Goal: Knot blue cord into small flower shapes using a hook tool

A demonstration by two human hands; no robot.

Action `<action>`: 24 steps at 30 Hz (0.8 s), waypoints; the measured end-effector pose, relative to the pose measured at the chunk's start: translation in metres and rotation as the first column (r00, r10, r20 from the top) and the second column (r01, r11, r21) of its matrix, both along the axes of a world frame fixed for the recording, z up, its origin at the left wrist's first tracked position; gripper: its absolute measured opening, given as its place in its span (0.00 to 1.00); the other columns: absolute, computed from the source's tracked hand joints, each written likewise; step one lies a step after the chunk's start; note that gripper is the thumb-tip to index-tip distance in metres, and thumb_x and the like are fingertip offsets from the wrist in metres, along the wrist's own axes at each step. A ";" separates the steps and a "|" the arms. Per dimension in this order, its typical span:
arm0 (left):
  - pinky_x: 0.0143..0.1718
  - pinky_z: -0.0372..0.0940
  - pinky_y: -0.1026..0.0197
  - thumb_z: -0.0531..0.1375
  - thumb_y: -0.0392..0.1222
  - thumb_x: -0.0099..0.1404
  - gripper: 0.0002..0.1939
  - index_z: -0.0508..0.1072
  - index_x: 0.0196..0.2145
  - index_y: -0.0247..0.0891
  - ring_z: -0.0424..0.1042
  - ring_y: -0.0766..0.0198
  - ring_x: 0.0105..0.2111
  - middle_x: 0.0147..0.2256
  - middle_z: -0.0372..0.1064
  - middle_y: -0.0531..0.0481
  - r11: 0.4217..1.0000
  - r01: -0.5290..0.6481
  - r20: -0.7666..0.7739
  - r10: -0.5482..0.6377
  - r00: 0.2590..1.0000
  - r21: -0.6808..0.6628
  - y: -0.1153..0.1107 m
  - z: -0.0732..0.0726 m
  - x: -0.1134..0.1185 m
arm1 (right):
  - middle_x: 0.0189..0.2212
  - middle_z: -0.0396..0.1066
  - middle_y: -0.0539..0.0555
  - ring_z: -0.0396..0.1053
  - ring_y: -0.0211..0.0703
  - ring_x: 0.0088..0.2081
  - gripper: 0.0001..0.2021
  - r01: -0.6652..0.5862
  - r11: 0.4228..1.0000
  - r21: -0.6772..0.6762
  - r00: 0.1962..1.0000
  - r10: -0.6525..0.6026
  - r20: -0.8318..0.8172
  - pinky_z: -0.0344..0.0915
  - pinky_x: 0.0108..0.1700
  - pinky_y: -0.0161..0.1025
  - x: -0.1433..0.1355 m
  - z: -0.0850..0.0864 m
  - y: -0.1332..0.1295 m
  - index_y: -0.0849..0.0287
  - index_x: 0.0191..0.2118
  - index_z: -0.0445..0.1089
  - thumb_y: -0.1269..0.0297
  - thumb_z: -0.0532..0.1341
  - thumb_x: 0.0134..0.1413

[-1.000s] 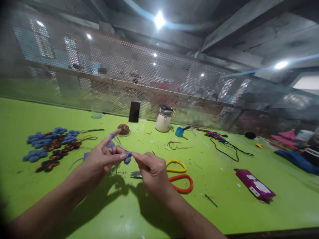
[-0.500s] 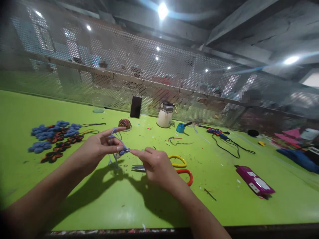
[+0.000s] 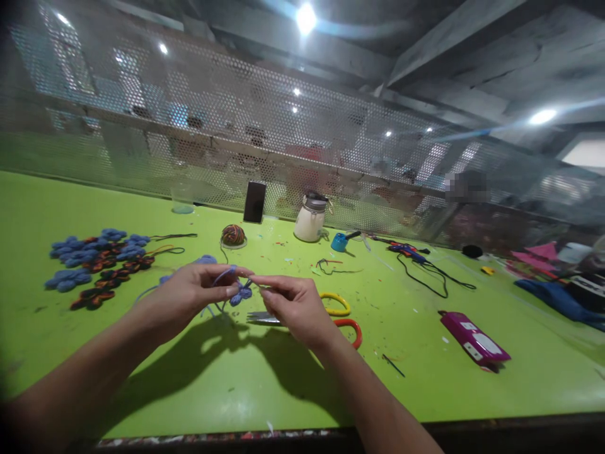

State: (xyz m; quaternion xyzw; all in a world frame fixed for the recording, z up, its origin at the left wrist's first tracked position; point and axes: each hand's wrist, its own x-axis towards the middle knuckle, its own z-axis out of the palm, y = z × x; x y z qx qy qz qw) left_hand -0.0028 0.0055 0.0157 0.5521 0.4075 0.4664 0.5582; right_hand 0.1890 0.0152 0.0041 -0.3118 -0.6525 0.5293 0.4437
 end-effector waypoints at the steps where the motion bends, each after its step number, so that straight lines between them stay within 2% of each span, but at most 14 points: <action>1: 0.41 0.58 0.56 0.65 0.37 0.51 0.16 0.77 0.39 0.34 0.69 0.59 0.34 0.31 0.75 0.46 1.000 -0.014 -0.007 0.014 1.000 0.003 -0.001 0.001 0.000 | 0.13 0.52 0.42 0.47 0.28 0.16 0.14 0.007 1.000 -0.016 1.000 -0.007 0.002 0.43 0.19 0.31 0.000 0.001 0.000 0.61 0.42 0.75 0.65 0.63 0.47; 6: 0.43 0.58 0.56 0.64 0.38 0.52 0.18 0.76 0.43 0.35 0.70 0.58 0.38 0.36 0.76 0.44 0.999 -0.046 -0.011 0.046 0.999 0.001 -0.003 0.004 0.000 | 0.13 0.52 0.42 0.46 0.27 0.15 0.17 0.024 0.997 -0.074 0.998 -0.020 0.053 0.41 0.18 0.30 0.000 0.003 0.000 0.64 0.43 0.75 0.64 0.63 0.46; 9: 0.42 0.59 0.56 0.65 0.44 0.53 0.19 0.76 0.43 0.34 0.70 0.58 0.37 0.35 0.76 0.44 0.998 -0.064 -0.006 0.063 0.998 -0.018 -0.003 0.004 0.000 | 0.12 0.53 0.42 0.46 0.27 0.15 0.17 0.029 0.996 -0.082 0.998 -0.024 0.052 0.41 0.18 0.30 0.000 0.003 -0.001 0.65 0.43 0.75 0.64 0.63 0.46; 12: 0.41 0.60 0.57 0.68 0.42 0.48 0.23 0.75 0.42 0.33 0.70 0.61 0.33 0.30 0.74 0.48 0.996 -0.083 0.025 0.084 0.996 -0.035 -0.001 0.001 0.002 | 0.13 0.54 0.42 0.46 0.27 0.15 0.17 0.021 0.996 -0.091 0.999 -0.019 0.029 0.41 0.17 0.30 -0.001 0.003 -0.001 0.64 0.43 0.75 0.64 0.64 0.46; 16: 0.36 0.60 0.59 0.68 0.38 0.48 0.24 0.74 0.45 0.34 0.68 0.64 0.29 0.26 0.71 0.52 0.999 -0.035 0.029 0.034 0.999 0.010 -0.001 -0.001 0.003 | 0.15 0.58 0.44 0.47 0.26 0.14 0.17 0.006 0.989 -0.146 1.000 -0.003 0.017 0.42 0.16 0.29 -0.001 0.001 -0.001 0.61 0.43 0.74 0.62 0.65 0.45; 19: 0.33 0.59 0.60 0.66 0.37 0.50 0.26 0.71 0.48 0.34 0.66 0.66 0.27 0.25 0.69 0.53 0.999 0.006 0.004 -0.006 1.000 0.045 -0.001 0.000 0.002 | 0.17 0.60 0.44 0.49 0.26 0.15 0.19 -0.028 0.984 -0.176 0.999 0.030 0.013 0.41 0.16 0.29 0.000 0.000 -0.001 0.59 0.48 0.72 0.62 0.64 0.47; 24: 0.30 0.56 0.61 0.63 0.35 0.52 0.30 0.66 0.54 0.36 0.62 0.67 0.25 0.23 0.64 0.56 0.993 0.089 -0.098 -0.081 0.992 0.083 0.002 -0.002 -0.001 | 0.16 0.57 0.43 0.48 0.27 0.16 0.20 -0.046 0.979 -0.198 0.997 0.057 0.050 0.42 0.17 0.29 -0.002 0.001 -0.002 0.58 0.49 0.71 0.62 0.64 0.48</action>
